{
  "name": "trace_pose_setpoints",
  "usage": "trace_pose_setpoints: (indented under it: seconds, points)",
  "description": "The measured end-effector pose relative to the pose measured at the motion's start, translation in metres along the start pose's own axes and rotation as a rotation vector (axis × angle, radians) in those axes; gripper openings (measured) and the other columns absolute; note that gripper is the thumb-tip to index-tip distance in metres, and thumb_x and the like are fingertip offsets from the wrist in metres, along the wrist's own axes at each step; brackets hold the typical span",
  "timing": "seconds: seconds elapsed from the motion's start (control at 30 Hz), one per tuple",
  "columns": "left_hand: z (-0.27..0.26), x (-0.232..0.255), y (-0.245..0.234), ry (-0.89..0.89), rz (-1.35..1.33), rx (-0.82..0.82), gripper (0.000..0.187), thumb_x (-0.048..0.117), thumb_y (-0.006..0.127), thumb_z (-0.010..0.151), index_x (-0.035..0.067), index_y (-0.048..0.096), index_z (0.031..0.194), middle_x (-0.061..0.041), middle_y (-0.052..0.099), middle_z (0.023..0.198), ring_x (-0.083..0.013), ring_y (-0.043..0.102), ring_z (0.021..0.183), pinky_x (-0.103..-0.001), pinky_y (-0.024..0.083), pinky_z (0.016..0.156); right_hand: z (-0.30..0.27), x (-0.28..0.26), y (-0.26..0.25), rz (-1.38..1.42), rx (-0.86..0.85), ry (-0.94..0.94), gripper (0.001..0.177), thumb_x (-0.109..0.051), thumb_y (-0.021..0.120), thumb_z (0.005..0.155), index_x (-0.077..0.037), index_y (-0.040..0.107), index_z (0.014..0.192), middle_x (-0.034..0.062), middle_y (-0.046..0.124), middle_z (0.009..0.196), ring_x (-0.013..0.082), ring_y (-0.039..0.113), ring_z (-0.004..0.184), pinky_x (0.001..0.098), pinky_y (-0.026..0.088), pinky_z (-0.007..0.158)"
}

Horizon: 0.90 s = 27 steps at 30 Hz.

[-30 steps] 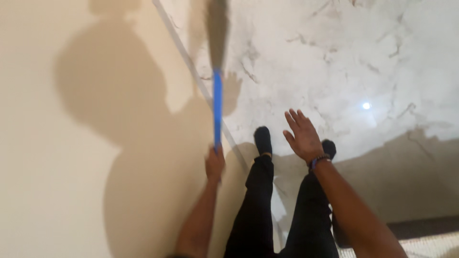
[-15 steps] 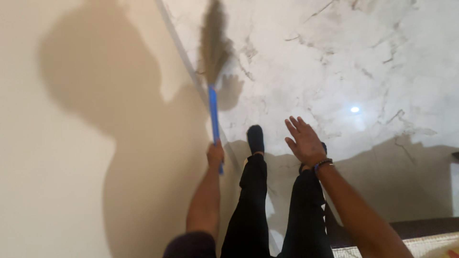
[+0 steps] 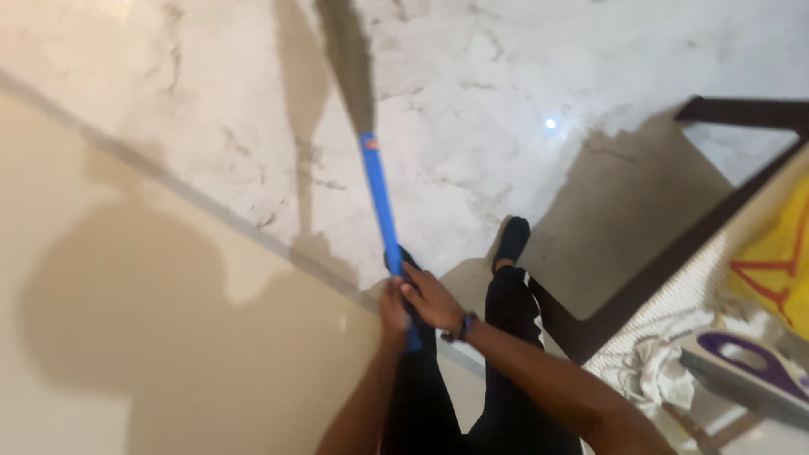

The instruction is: The person sweeps the floor with a broom, moving dust and debris while navigating through various rooms.

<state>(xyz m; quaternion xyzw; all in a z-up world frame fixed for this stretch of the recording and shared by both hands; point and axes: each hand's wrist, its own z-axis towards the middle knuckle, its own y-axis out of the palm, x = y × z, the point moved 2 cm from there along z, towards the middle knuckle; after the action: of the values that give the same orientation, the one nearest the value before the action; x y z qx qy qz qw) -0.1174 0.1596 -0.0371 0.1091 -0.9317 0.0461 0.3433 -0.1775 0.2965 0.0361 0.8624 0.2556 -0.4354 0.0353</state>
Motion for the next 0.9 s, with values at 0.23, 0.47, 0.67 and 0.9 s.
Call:
trace_pose_setpoints:
  seconds: [0.23, 0.47, 0.67, 0.9]
  points:
    - [-0.018, -0.036, 0.19, 0.07, 0.412, -0.271, 0.04, 0.037, 0.05, 0.105, 0.004, 0.061, 0.123, -0.018, 0.071, 0.103, -0.0289, 0.07, 0.096, -0.041, 0.054, 0.081, -0.061, 0.107, -0.094, 0.466, 0.467, 0.47, 0.068, -0.041, 0.042, 0.11, -0.007, 0.047, 0.169, 0.0396, 0.067, 0.107, 0.0521, 0.059, 0.097, 0.0569, 0.05, 0.082]
    - [0.026, -0.009, 0.364, 0.498, 1.078, -0.409, 0.046, 0.041, 0.055, 0.101, 0.015, 0.063, 0.139, -0.02, 0.058, 0.134, -0.0442, 0.054, 0.119, -0.055, 0.046, 0.099, -0.049, 0.24, -0.244, 0.359, 0.84, 0.413, 0.056, -0.03, 0.042, 0.108, -0.005, 0.038, 0.159, 0.0308, 0.066, 0.124, 0.0426, 0.065, 0.113, 0.0495, 0.051, 0.095]
    - [0.059, 0.038, 0.325, 0.399, 0.735, -0.413, 0.043, 0.027, 0.063, 0.1, 0.01, 0.06, 0.14, -0.014, 0.07, 0.122, -0.0254, 0.067, 0.109, -0.04, 0.057, 0.093, -0.053, 0.283, -0.278, -0.028, 0.683, 0.653, 0.06, -0.034, 0.045, 0.105, -0.022, 0.029, 0.161, 0.0339, 0.069, 0.103, 0.052, 0.067, 0.097, 0.0583, 0.052, 0.086]
    - [0.086, 0.068, 0.161, 0.274, 0.948, -0.089, 0.04, 0.031, 0.065, 0.101, 0.008, 0.064, 0.135, -0.015, 0.074, 0.111, -0.0231, 0.07, 0.102, -0.037, 0.055, 0.093, -0.008, 0.218, -0.195, -0.216, 0.155, 0.541, 0.06, -0.033, 0.035, 0.108, -0.029, 0.015, 0.164, 0.0295, 0.071, 0.103, 0.0484, 0.07, 0.095, 0.0677, 0.042, 0.099]
